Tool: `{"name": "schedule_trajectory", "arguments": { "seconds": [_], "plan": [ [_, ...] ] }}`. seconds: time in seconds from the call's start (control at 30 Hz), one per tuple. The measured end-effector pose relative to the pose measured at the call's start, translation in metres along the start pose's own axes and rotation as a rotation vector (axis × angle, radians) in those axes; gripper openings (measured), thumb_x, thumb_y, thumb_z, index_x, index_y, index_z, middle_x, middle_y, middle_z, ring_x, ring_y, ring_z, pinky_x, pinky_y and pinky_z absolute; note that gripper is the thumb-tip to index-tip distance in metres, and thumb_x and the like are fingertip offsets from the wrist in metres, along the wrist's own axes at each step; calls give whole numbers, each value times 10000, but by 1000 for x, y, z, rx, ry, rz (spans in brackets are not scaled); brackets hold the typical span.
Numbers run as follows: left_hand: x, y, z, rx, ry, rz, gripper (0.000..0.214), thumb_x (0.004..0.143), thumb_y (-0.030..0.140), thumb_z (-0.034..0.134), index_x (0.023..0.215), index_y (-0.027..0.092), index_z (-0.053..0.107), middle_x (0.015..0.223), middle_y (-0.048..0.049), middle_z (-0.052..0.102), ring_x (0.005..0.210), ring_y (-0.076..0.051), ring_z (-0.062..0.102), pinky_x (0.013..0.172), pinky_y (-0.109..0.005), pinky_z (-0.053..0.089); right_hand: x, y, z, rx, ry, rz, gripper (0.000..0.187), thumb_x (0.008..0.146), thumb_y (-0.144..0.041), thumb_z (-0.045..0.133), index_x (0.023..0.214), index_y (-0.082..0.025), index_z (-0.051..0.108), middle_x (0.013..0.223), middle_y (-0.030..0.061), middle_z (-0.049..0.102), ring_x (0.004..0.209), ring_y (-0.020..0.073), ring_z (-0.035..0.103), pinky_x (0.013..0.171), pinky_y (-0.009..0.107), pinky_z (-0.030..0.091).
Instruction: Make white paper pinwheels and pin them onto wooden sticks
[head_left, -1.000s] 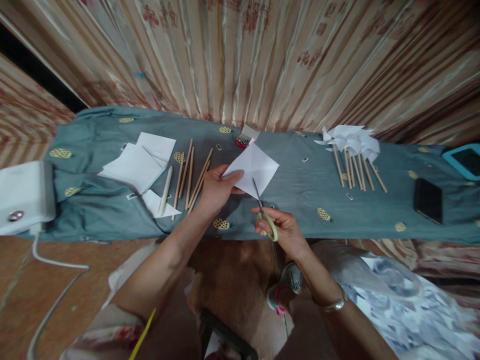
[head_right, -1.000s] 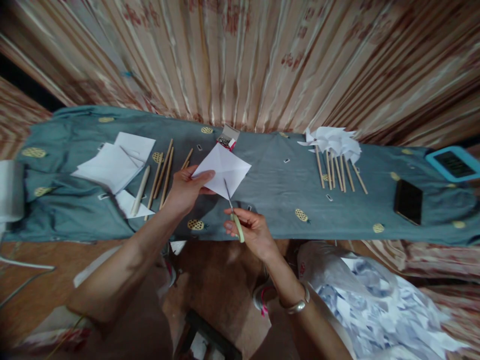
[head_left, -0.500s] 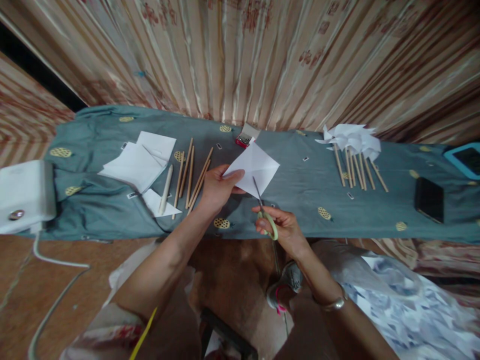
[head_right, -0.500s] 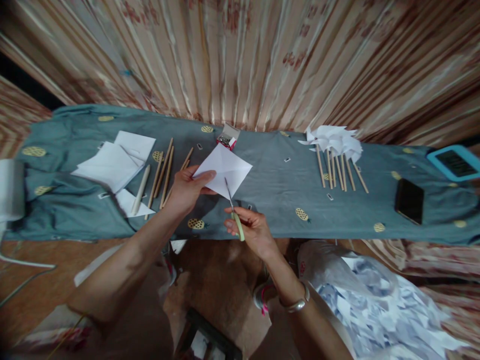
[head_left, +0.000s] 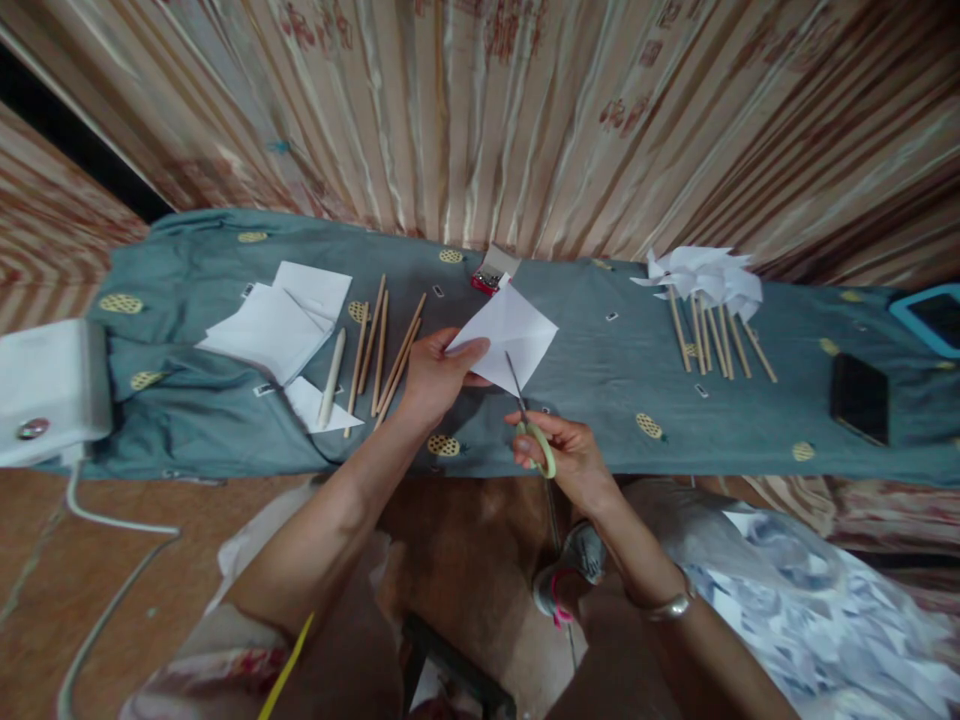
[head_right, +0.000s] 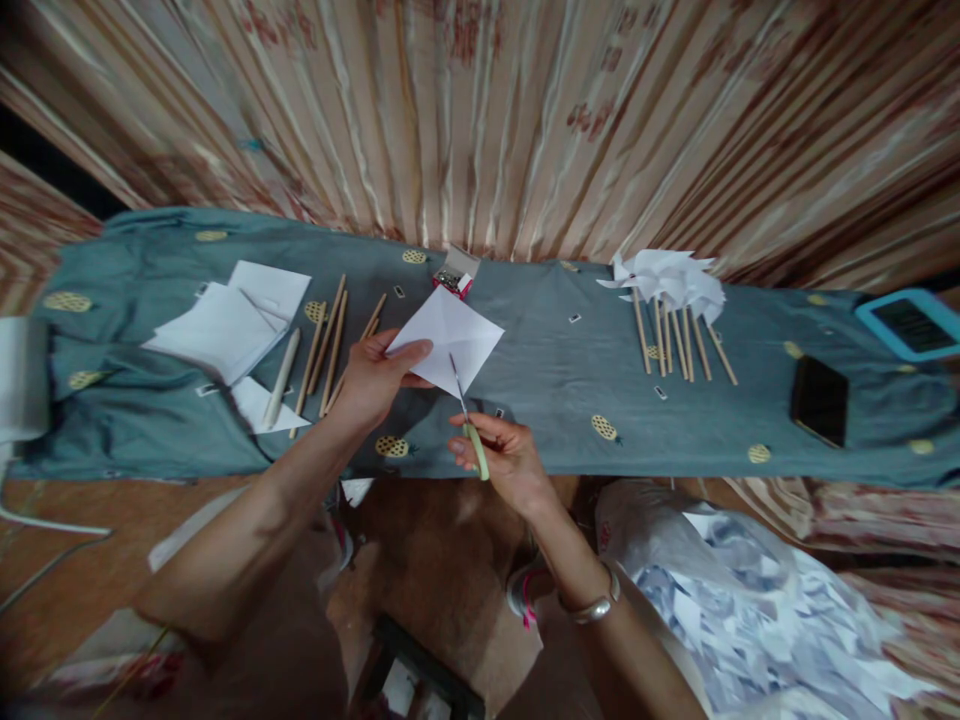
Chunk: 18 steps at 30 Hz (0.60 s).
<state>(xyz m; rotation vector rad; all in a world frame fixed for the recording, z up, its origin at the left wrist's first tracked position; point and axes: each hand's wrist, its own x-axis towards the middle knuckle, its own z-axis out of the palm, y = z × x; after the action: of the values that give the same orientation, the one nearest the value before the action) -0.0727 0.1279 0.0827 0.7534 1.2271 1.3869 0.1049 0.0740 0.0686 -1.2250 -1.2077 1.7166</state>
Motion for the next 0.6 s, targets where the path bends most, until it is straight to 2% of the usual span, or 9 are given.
{"name": "schedule_trajectory", "arguments": {
  "seconds": [0.43, 0.6],
  "plan": [
    [2, -3, 0, -5, 3, 0, 338, 556, 368, 783, 761, 125, 667, 668, -21, 675, 614, -179, 645, 502, -285, 558, -1, -7, 4, 47, 59, 43, 376, 523, -441, 871, 804, -218, 759, 537, -37, 630, 453, 82, 556, 467, 222, 476],
    [1, -2, -1, -20, 5, -1, 358, 548, 362, 793, 783, 120, 673, 683, -27, 684, 613, -186, 650, 521, -302, 556, -1, -6, 5, 34, 7, 29, 383, 565, -462, 853, 840, -217, 749, 566, -30, 656, 478, 82, 573, 499, 216, 487]
  ]
}}
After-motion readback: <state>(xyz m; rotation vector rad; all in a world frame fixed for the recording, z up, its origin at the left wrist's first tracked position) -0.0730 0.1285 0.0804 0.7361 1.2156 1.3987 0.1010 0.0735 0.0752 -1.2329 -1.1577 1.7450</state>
